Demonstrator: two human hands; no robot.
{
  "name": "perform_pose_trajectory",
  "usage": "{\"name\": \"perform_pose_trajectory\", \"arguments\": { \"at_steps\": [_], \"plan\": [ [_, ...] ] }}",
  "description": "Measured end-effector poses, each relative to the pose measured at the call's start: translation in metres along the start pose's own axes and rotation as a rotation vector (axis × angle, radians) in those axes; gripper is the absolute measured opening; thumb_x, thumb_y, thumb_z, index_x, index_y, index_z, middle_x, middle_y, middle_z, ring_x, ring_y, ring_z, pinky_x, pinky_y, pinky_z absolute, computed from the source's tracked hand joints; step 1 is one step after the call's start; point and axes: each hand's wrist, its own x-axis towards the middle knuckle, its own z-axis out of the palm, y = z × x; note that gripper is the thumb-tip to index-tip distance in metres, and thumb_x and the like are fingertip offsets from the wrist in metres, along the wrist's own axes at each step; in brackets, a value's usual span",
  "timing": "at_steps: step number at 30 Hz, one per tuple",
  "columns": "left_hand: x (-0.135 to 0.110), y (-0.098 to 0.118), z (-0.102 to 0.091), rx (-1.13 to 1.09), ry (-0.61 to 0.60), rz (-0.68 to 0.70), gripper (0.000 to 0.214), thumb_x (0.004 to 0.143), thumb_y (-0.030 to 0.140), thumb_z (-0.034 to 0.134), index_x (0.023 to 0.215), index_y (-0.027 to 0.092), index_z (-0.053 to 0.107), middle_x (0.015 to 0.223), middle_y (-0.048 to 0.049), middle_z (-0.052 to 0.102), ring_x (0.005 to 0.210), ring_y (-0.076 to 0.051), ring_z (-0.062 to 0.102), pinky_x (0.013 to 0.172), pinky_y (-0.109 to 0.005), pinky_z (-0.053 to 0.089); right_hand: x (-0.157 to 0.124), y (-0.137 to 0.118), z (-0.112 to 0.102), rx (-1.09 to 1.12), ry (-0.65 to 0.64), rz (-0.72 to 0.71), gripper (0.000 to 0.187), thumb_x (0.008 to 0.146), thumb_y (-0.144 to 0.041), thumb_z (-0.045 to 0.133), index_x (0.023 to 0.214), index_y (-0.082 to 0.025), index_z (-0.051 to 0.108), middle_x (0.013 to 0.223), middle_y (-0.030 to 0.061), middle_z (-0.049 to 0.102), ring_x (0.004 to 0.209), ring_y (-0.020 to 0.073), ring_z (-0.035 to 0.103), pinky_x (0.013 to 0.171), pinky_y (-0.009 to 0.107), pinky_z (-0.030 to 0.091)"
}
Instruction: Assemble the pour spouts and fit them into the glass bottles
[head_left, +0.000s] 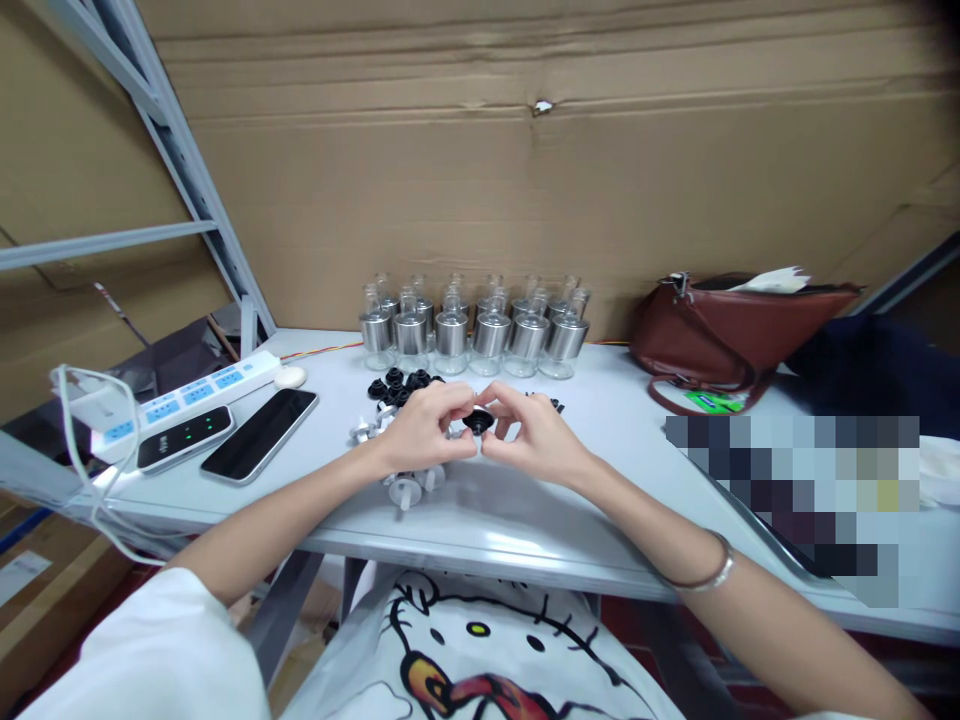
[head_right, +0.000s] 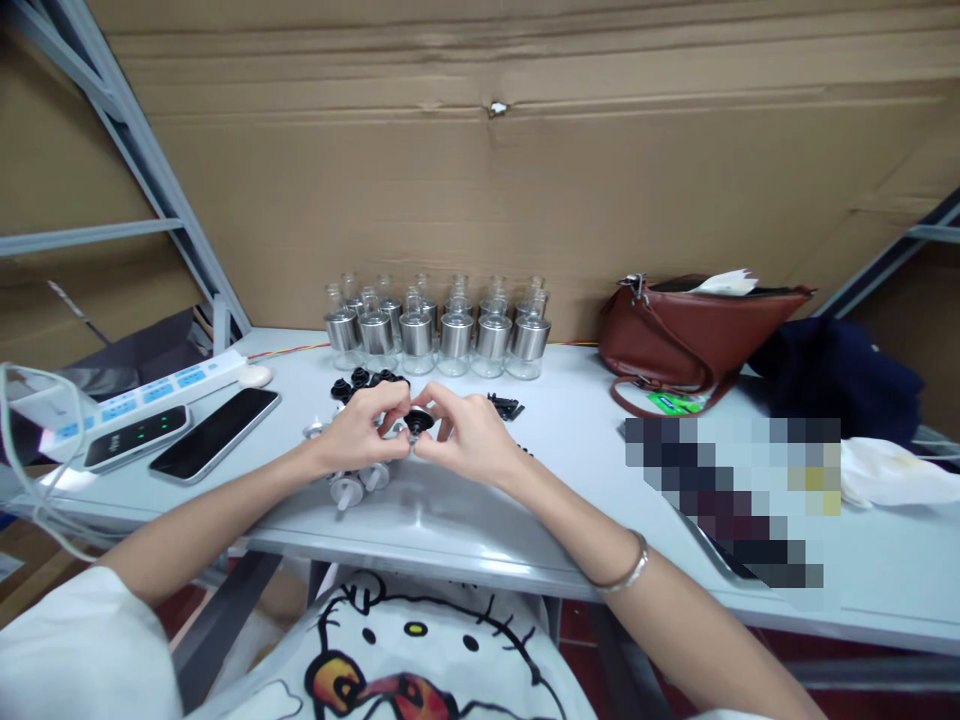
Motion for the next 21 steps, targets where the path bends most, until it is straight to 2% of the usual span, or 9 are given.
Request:
{"name": "perform_pose_trajectory", "arguments": {
  "at_steps": [5,10,12,16,21],
  "plan": [
    [-0.001,-0.001,0.000,0.054,-0.011,0.075,0.023,0.064,0.017,0.047,0.059,0.020,0.024,0.059,0.0043,0.033,0.059,-0.013,0.035,0.063,-0.026,0.035,-0.001,0.002,0.001,-0.039,0.008,-0.057,0.023,0.062,-0.014,0.052,0.085,-0.021,0.053,0.064,-0.0040,0.066,0.048,0.0108,0.058,0.055,0.022,0.042],
    [-0.002,-0.010,0.000,0.162,0.052,0.122,0.016,0.069,0.018,0.050,0.068,0.021,0.034,0.064,0.0039,0.044,0.064,-0.014,0.045,0.074,-0.031,0.040,0.003,0.012,-0.005,0.021,-0.010,-0.145,0.034,0.070,-0.011,0.054,0.102,-0.020,0.060,0.098,0.0026,0.070,0.067,0.0112,0.063,0.065,0.024,0.050],
    [-0.002,-0.013,-0.001,0.198,0.115,0.117,0.012,0.073,0.019,0.051,0.077,0.021,0.041,0.068,0.0029,0.050,0.067,-0.015,0.049,0.076,-0.031,0.041,0.005,0.016,-0.009,0.013,0.045,-0.182,0.034,0.075,-0.015,0.056,0.107,-0.022,0.063,0.103,0.0043,0.068,0.071,0.0118,0.062,0.065,0.025,0.051],
    [-0.002,-0.015,-0.004,0.227,0.163,0.095,0.021,0.080,0.023,0.054,0.099,0.019,0.046,0.076,0.0014,0.058,0.072,-0.016,0.055,0.079,-0.031,0.041,0.009,0.022,-0.014,0.038,0.200,-0.249,0.026,0.079,-0.025,0.063,0.105,-0.022,0.067,0.100,0.0065,0.065,0.069,0.0121,0.058,0.065,0.029,0.054],
    [-0.001,-0.013,-0.005,0.212,0.112,0.149,0.032,0.084,0.026,0.057,0.113,0.019,0.046,0.097,-0.0025,0.064,0.075,-0.014,0.059,0.084,-0.032,0.040,0.008,0.021,-0.011,0.080,0.228,-0.243,0.020,0.079,-0.026,0.065,0.099,-0.022,0.066,0.091,0.0049,0.068,0.073,0.0151,0.063,0.067,0.030,0.055]
  ]
}}
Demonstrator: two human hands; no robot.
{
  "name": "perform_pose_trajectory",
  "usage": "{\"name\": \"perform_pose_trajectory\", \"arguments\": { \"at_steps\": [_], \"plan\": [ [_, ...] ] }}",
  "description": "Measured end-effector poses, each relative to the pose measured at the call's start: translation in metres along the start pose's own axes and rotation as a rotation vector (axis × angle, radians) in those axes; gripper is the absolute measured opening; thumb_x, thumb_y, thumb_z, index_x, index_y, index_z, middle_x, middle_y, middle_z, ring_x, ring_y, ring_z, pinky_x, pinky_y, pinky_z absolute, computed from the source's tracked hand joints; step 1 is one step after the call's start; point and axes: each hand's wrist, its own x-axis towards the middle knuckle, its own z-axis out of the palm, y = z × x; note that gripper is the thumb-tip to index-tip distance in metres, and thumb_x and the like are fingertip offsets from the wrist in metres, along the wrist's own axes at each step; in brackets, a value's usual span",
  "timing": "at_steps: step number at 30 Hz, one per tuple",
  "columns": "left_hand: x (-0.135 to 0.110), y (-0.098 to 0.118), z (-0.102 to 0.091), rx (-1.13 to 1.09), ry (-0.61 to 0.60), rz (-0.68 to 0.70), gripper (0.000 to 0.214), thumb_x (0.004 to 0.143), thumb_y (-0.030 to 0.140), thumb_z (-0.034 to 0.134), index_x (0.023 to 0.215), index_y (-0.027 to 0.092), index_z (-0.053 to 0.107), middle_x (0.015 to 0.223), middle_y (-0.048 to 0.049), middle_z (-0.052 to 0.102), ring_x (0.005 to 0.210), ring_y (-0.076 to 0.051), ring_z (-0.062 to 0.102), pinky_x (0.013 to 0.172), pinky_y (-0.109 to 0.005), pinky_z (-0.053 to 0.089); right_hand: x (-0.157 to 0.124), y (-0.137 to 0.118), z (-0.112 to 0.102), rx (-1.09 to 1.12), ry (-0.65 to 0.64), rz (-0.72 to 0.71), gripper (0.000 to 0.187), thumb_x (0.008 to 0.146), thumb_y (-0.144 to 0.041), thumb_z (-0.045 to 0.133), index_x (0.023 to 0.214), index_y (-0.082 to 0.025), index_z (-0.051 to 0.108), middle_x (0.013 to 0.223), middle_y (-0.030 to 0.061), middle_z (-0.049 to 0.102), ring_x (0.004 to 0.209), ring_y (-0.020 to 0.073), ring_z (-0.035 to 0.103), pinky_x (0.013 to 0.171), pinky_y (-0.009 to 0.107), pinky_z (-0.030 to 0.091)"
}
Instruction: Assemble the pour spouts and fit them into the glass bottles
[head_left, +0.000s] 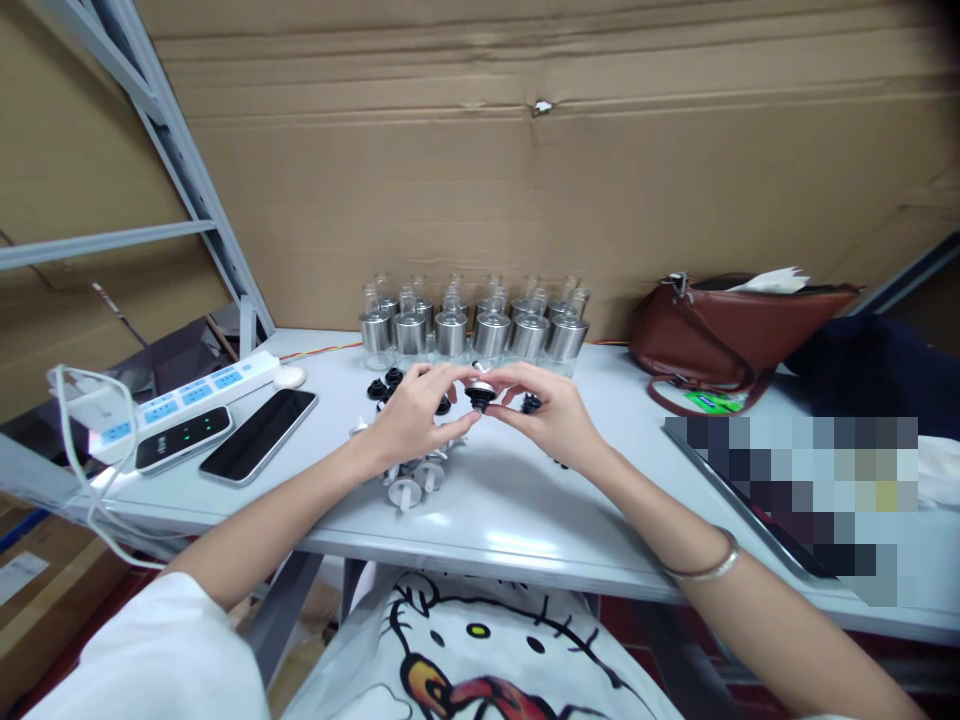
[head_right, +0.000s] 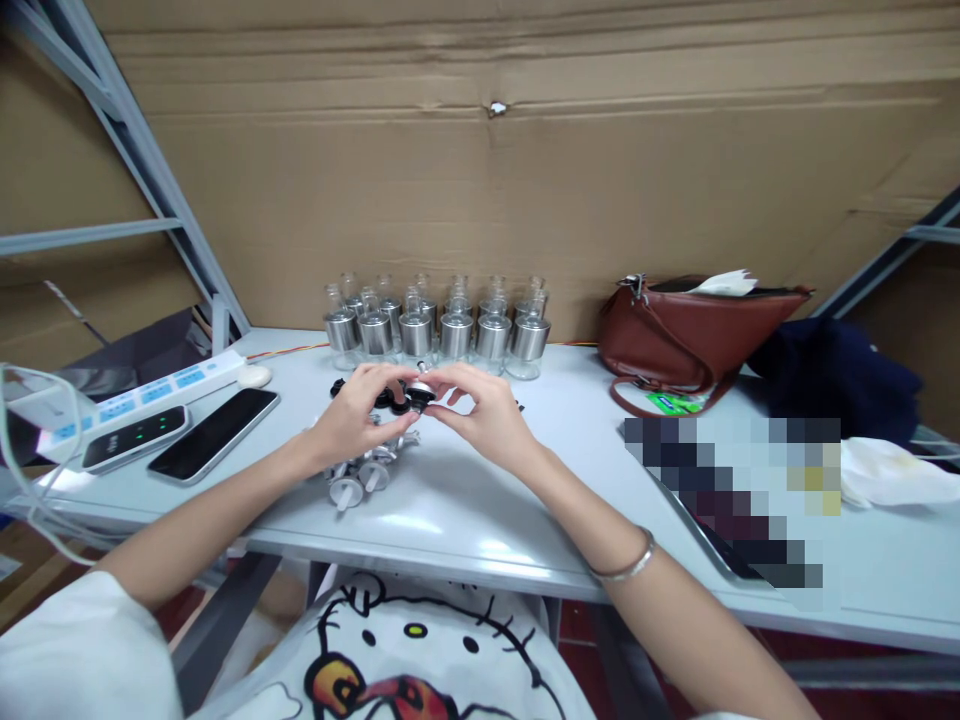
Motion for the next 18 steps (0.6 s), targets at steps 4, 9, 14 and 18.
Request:
{"name": "perform_pose_trajectory", "arguments": {
  "at_steps": [4,9,14,18],
  "plan": [
    [-0.0002,-0.0003,0.0008,-0.023,-0.023,0.008,0.031,0.085,0.026,0.056,0.113,0.018,0.048,0.093,-0.0030,0.066,0.079,-0.016,0.060,0.083,-0.033,0.041,-0.0007,-0.0009,0.0029,0.028,0.018,0.030,0.018,0.076,-0.029,0.068,0.091,-0.020,0.061,0.087,0.0041,0.068,0.075,0.0162,0.064,0.066,0.031,0.056],
    [-0.0005,-0.0017,-0.0002,-0.057,-0.029,0.031,0.030,0.085,0.028,0.056,0.112,0.018,0.049,0.096,-0.0036,0.065,0.078,-0.016,0.060,0.084,-0.034,0.043,-0.0009,-0.0017,0.0030,0.037,0.018,0.028,0.018,0.076,-0.030,0.068,0.089,-0.020,0.059,0.086,0.0040,0.067,0.076,0.0165,0.064,0.066,0.031,0.056],
    [-0.0015,-0.0027,-0.0008,-0.111,-0.044,0.058,0.035,0.085,0.034,0.059,0.113,0.018,0.047,0.102,-0.0059,0.065,0.079,-0.015,0.062,0.082,-0.032,0.046,-0.0007,-0.0043,0.0013,0.002,0.004,-0.007,0.015,0.076,-0.024,0.068,0.087,-0.021,0.059,0.084,0.0028,0.068,0.075,0.0160,0.064,0.067,0.031,0.055],
    [-0.0020,-0.0033,-0.0018,-0.144,-0.080,0.037,0.034,0.086,0.036,0.058,0.114,0.019,0.048,0.101,-0.0058,0.066,0.079,-0.015,0.063,0.081,-0.032,0.047,-0.0005,-0.0065,0.0003,-0.038,-0.018,-0.007,0.011,0.077,-0.024,0.066,0.086,-0.022,0.060,0.083,0.0025,0.068,0.075,0.0167,0.064,0.067,0.031,0.055]
  ]
}}
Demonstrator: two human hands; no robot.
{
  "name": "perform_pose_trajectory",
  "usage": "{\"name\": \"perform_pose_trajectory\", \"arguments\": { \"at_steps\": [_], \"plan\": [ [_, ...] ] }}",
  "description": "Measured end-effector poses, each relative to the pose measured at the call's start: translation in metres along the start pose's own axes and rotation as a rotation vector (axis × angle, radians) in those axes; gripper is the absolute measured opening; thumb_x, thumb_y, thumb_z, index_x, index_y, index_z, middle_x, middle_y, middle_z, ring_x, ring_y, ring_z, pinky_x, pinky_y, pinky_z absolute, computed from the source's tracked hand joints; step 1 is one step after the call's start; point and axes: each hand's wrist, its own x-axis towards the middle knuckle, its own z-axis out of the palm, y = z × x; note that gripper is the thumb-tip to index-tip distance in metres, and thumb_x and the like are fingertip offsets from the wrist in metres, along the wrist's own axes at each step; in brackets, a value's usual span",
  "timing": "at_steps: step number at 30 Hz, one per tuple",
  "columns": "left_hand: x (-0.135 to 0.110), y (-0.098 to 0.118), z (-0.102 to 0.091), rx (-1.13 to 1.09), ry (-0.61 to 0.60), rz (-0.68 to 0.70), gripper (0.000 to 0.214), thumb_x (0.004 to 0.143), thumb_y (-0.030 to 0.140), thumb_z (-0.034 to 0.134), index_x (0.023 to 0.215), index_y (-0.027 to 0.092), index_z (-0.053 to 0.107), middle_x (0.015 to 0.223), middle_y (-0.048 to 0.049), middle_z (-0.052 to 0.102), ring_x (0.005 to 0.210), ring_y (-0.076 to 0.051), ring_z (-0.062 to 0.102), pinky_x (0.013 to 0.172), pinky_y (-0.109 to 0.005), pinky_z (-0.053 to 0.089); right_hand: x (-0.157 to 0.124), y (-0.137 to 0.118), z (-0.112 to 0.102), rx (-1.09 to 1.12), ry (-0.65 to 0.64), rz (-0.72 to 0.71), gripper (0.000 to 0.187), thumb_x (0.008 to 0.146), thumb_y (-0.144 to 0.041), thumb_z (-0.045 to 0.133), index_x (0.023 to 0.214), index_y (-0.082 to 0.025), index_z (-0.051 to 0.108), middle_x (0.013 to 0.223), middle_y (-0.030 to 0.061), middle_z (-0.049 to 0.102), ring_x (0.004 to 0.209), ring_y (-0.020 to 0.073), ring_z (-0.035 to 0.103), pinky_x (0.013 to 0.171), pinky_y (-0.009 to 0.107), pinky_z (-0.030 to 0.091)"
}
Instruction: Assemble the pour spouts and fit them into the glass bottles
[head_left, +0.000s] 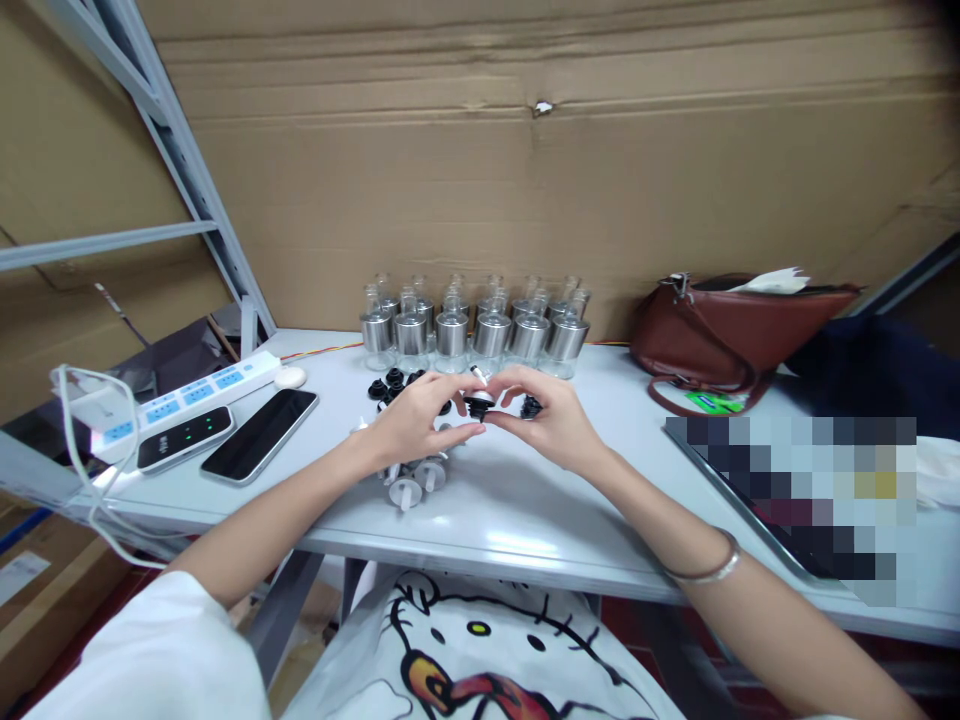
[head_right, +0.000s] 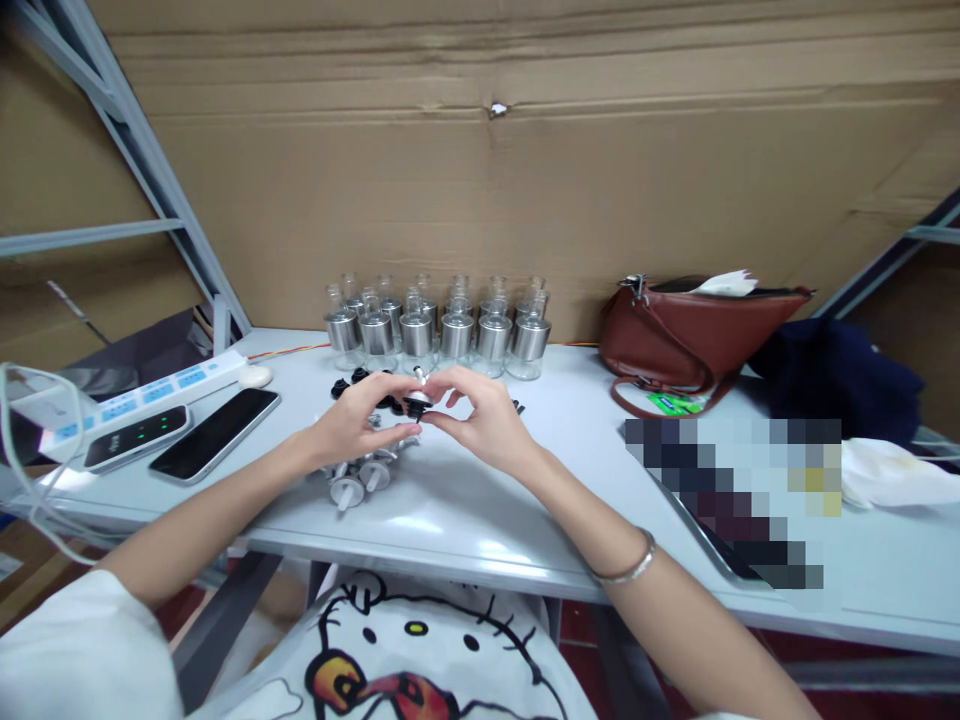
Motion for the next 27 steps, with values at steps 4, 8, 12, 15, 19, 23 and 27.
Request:
{"name": "perform_pose_trajectory", "arguments": {
  "at_steps": [4,8,12,15,19,23,27],
  "plan": [
    [0.000,-0.004,0.001,0.071,-0.007,0.042,0.028,0.085,0.035,0.059,0.105,0.018,0.051,0.092,-0.0046,0.067,0.079,-0.017,0.063,0.081,-0.033,0.046,-0.001,-0.001,0.000,-0.016,-0.042,-0.021,0.012,0.078,-0.022,0.063,0.090,-0.022,0.062,0.087,0.0034,0.070,0.077,0.0172,0.065,0.068,0.031,0.054],
    [0.001,-0.008,0.002,0.227,0.033,0.142,0.018,0.083,0.032,0.057,0.092,0.018,0.051,0.083,-0.0033,0.066,0.076,-0.017,0.062,0.081,-0.035,0.043,0.001,-0.001,-0.004,-0.043,-0.097,-0.026,0.017,0.080,-0.019,0.057,0.095,-0.022,0.064,0.095,0.0043,0.071,0.082,0.0183,0.066,0.075,0.033,0.054],
    [0.002,-0.007,0.001,0.305,0.095,0.227,0.013,0.078,0.022,0.055,0.088,0.019,0.047,0.081,-0.0015,0.065,0.072,-0.015,0.061,0.082,-0.035,0.041,0.008,0.011,-0.020,-0.204,0.056,0.073,0.018,0.083,-0.019,0.052,0.094,-0.020,0.066,0.095,0.0065,0.072,0.084,0.0206,0.066,0.077,0.035,0.052],
    [0.003,-0.006,0.001,0.327,0.094,0.241,0.012,0.075,0.021,0.053,0.085,0.020,0.046,0.079,-0.0012,0.065,0.069,-0.014,0.060,0.083,-0.036,0.040,0.011,0.032,-0.037,-0.443,0.051,0.142,0.017,0.080,-0.016,0.052,0.089,-0.017,0.067,0.090,0.0080,0.072,0.083,0.0228,0.066,0.077,0.036,0.050],
    [0.003,-0.006,0.001,0.362,0.045,0.211,0.010,0.074,0.021,0.052,0.083,0.020,0.047,0.080,-0.0023,0.065,0.069,-0.015,0.059,0.085,-0.038,0.039,0.007,0.060,-0.054,-0.700,-0.213,0.293,0.016,0.078,-0.013,0.054,0.080,-0.017,0.070,0.087,0.0085,0.073,0.083,0.0248,0.066,0.072,0.032,0.047],
    [0.002,-0.006,0.002,0.355,0.011,0.199,0.008,0.076,0.022,0.052,0.083,0.019,0.048,0.082,-0.0029,0.066,0.072,-0.015,0.060,0.086,-0.037,0.038,0.002,0.074,-0.060,-0.826,-0.411,0.476,0.018,0.078,-0.016,0.055,0.080,-0.019,0.072,0.086,0.0082,0.073,0.080,0.0240,0.065,0.064,0.029,0.042],
    [0.001,-0.007,0.003,0.335,-0.018,0.225,0.010,0.084,0.025,0.054,0.089,0.018,0.050,0.090,-0.0037,0.068,0.078,-0.014,0.063,0.090,-0.037,0.036,0.001,0.079,-0.060,-0.843,-0.450,0.535,0.017,0.078,-0.020,0.056,0.078,-0.018,0.073,0.081,0.0084,0.073,0.074,0.0225,0.064,0.058,0.028,0.038]
  ]
}}
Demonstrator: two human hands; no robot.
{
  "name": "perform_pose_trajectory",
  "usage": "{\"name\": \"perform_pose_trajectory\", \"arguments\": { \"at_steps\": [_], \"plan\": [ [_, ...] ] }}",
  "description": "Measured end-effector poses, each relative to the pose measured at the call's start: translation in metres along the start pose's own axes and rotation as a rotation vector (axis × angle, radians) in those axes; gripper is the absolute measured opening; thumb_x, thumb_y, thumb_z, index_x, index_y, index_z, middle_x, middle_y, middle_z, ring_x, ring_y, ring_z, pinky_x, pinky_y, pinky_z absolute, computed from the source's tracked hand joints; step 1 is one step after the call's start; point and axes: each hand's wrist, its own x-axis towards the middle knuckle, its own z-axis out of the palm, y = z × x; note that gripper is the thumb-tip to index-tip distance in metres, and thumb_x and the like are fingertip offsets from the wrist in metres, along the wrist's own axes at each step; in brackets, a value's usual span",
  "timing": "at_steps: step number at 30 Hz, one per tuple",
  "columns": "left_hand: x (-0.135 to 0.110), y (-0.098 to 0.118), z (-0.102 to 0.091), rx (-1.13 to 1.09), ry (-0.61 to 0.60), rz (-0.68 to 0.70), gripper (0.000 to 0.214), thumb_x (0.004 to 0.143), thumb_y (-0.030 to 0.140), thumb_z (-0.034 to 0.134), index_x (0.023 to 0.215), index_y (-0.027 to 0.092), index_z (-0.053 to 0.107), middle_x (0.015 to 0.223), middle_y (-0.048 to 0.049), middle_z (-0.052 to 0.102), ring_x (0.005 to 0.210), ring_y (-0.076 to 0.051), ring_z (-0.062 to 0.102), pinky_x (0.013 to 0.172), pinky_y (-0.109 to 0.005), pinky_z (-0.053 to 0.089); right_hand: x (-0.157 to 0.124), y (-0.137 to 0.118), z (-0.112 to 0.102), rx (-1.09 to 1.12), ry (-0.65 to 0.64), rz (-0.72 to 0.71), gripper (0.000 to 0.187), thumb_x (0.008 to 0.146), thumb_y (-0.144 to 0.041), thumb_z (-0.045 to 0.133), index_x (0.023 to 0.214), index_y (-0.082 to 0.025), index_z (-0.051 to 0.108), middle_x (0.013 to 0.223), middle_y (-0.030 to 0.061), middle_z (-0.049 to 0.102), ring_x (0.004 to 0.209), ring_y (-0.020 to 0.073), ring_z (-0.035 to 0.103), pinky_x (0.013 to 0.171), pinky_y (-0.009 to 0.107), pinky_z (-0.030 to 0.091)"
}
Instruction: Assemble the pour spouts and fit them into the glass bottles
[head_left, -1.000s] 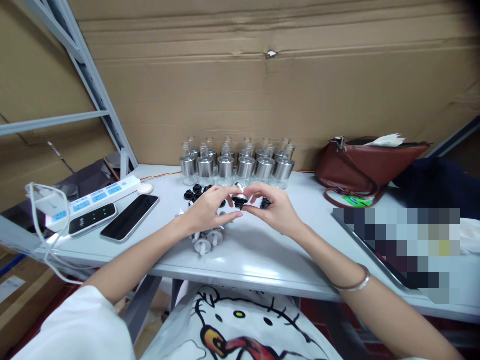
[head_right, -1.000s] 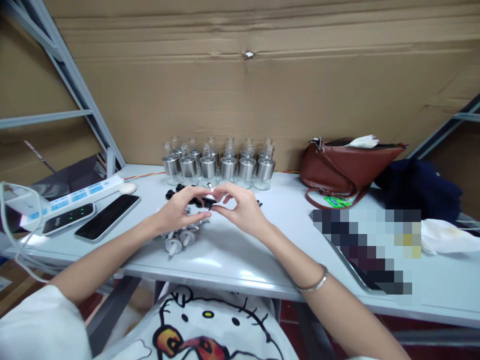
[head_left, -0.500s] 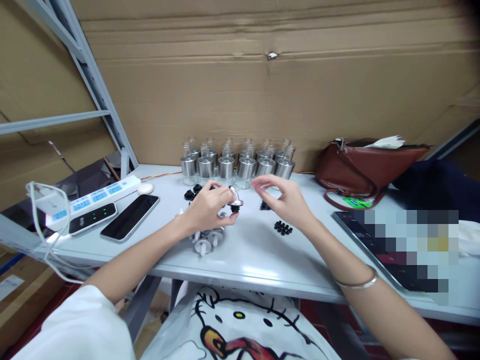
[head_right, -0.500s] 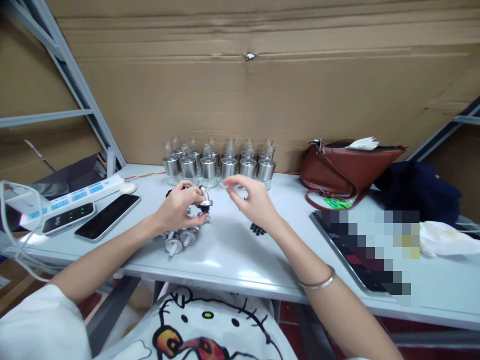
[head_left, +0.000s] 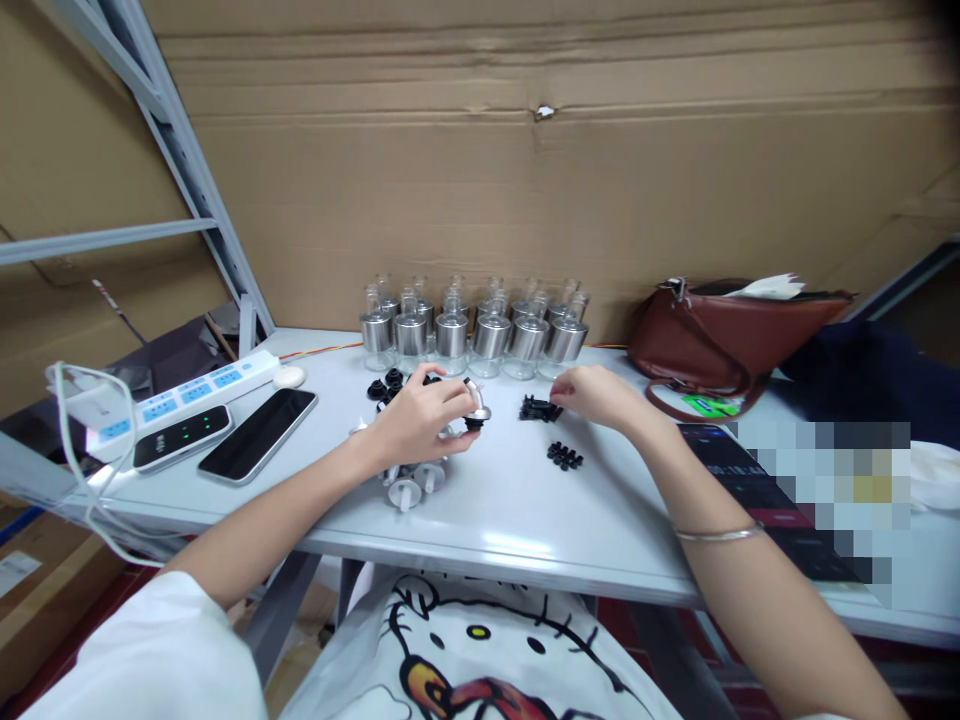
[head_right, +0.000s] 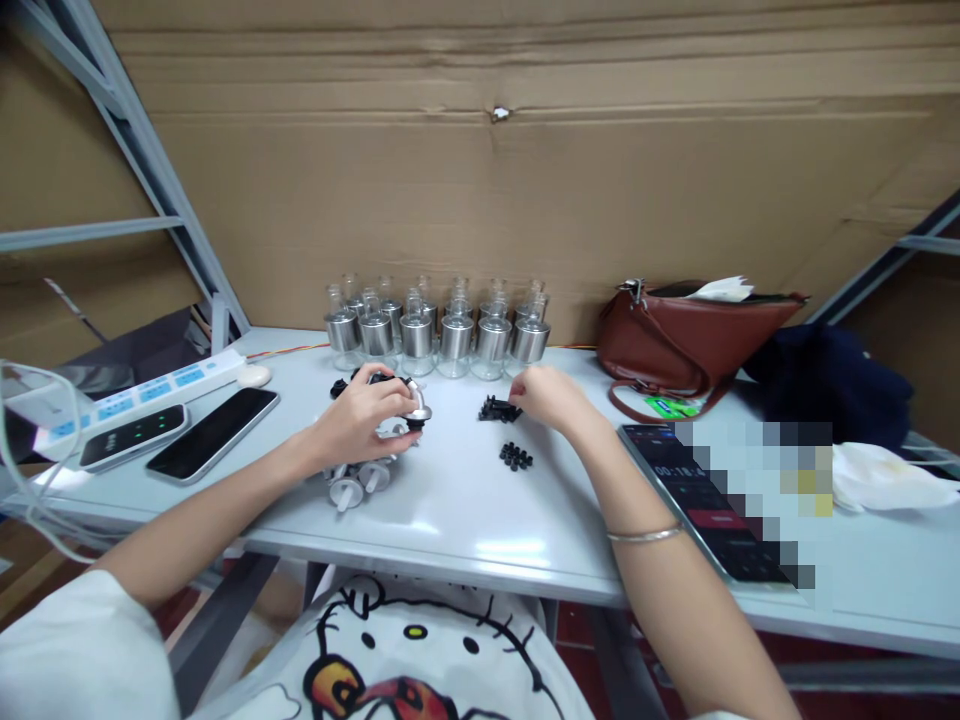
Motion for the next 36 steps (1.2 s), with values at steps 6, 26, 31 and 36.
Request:
{"name": "perform_pose_trajectory", "arguments": {
  "at_steps": [6,26,31,36],
  "plan": [
    [0.000,-0.001,0.000,-0.005,-0.022,0.050,0.014,0.090,0.030,0.054,0.096,0.017,0.052,0.095,-0.0040,0.069,0.083,-0.013,0.064,0.092,-0.035,0.033,0.001,-0.001,0.004,0.003,-0.038,-0.003,0.015,0.073,-0.018,0.059,0.080,-0.019,0.073,0.081,0.0063,0.072,0.072,0.0200,0.063,0.057,0.025,0.036],
    [0.000,0.000,0.002,0.103,-0.154,0.031,0.024,0.092,0.032,0.053,0.114,0.023,0.054,0.102,-0.0040,0.065,0.095,-0.017,0.058,0.095,-0.037,0.029,-0.018,-0.056,-0.021,1.183,0.192,-0.262,0.029,0.064,-0.041,0.073,0.072,-0.017,0.058,0.072,0.0018,0.062,0.064,0.0130,0.055,0.062,0.028,0.046],
    [0.000,0.000,0.002,0.112,-0.121,0.053,0.023,0.090,0.030,0.055,0.112,0.022,0.055,0.099,-0.0037,0.064,0.092,-0.016,0.058,0.093,-0.036,0.030,-0.019,-0.060,-0.018,1.266,0.148,-0.238,0.030,0.058,-0.038,0.079,0.072,-0.017,0.062,0.071,0.0006,0.063,0.062,0.0122,0.056,0.062,0.028,0.047],
    [0.001,0.000,0.001,0.114,-0.114,0.045,0.024,0.090,0.029,0.056,0.113,0.022,0.056,0.097,-0.0030,0.064,0.092,-0.016,0.057,0.093,-0.036,0.030,-0.017,-0.060,-0.013,1.247,0.126,-0.235,0.028,0.059,-0.038,0.079,0.074,-0.017,0.068,0.073,0.0027,0.067,0.067,0.0145,0.060,0.064,0.030,0.048]
  ]
}}
